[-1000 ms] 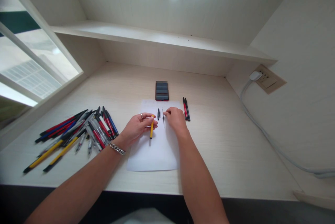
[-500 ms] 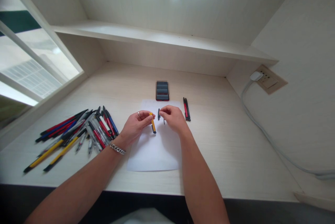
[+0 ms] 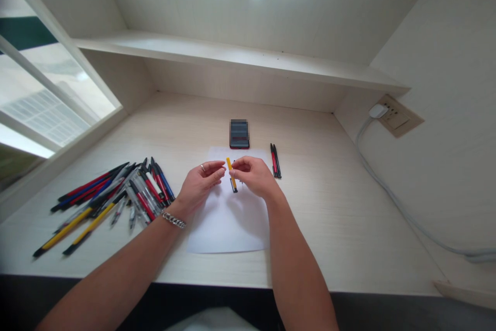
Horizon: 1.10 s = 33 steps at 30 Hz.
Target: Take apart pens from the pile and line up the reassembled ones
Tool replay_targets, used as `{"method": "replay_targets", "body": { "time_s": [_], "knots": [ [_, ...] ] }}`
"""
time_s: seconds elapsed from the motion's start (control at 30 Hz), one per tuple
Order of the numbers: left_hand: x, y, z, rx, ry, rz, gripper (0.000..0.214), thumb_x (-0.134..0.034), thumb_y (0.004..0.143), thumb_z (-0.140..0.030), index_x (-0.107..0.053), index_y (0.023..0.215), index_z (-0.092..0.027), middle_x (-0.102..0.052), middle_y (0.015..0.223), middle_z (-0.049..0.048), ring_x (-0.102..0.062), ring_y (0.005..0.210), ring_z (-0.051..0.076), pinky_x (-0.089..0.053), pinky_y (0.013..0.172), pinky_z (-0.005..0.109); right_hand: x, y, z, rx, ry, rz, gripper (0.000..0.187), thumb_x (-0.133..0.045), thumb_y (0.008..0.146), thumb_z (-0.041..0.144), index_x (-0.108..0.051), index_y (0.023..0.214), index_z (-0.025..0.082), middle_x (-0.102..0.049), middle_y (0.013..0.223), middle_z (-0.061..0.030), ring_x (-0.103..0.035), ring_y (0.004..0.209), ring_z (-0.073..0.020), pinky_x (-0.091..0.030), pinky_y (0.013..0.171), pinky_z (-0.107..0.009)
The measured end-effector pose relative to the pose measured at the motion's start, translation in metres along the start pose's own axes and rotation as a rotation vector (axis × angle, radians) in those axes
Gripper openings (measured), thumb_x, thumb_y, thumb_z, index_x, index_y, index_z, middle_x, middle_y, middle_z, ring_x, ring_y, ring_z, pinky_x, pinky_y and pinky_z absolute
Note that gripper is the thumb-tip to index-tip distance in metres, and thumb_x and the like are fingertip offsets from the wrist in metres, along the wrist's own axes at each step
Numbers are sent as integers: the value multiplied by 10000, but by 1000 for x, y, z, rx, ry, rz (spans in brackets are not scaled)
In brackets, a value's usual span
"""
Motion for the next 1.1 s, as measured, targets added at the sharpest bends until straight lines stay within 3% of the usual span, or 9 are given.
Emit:
{"method": "replay_targets", "body": {
  "time_s": [0.13, 0.27, 0.4, 0.67, 0.87, 1.1],
  "knots": [
    [2, 1, 3, 7, 101, -21, 361, -774, 675, -396, -710, 933, -151, -688, 802, 55, -591, 713, 124, -441, 622, 227, 39, 4, -26, -153, -28, -277, 257, -728, 688, 336, -678, 870, 161, -708, 817, -83, -658, 745, -199, -519, 655, -317],
    [2, 2, 6, 0, 129, -20, 326, -753, 697, -396, -704, 898, -144, -676, 783, 53, -559, 653, 109, -421, 590, 225, 63, 6, -47, -237, -278, -410, 186, -699, 687, 304, -708, 819, 172, -716, 822, -91, -659, 727, -202, -500, 679, -328],
    [2, 3, 7, -9, 122, -13, 319, -761, 682, -388, -705, 873, -139, -672, 763, 56, -548, 632, 110, -407, 570, 226, 62, 8, -49, -230, -489, -412, 118, -677, 698, 265, -729, 772, 189, -726, 804, -94, -654, 732, -206, -464, 680, -315],
    [1, 4, 7, -5, 101, -2, 307, -757, 691, -382, -691, 859, -134, -663, 745, 50, -536, 606, 101, -397, 547, 223, 53, 10, -44, -177, -675, -384, 121, -643, 733, 254, -746, 777, 209, -735, 830, -97, -649, 775, -225, -424, 691, -314],
    [0, 2, 6, 45, 39, -10, 334, -744, 717, -399, -654, 892, -128, -626, 678, 21, -509, 528, 73, -361, 473, 192, 62, 8, -43, -212, -673, -413, 169, -625, 768, 289, -745, 859, 212, -724, 892, -109, -642, 838, -248, -427, 735, -342],
    [4, 4, 8, 98, -105, -35, 408, -616, 810, -514, -616, 942, -128, -598, 605, 18, -479, 436, 59, -239, 364, 157, 76, 4, -39, -229, -669, -446, 178, -602, 788, 300, -748, 849, 217, -720, 886, -115, -637, 845, -257, -421, 743, -350]
  ]
}}
Point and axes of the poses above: each hand's wrist, its own y-axis towards the middle knuckle, its own x-axis out of the back of the hand, z = x × y, the point moved 7 cm from there along y, towards the middle knuckle
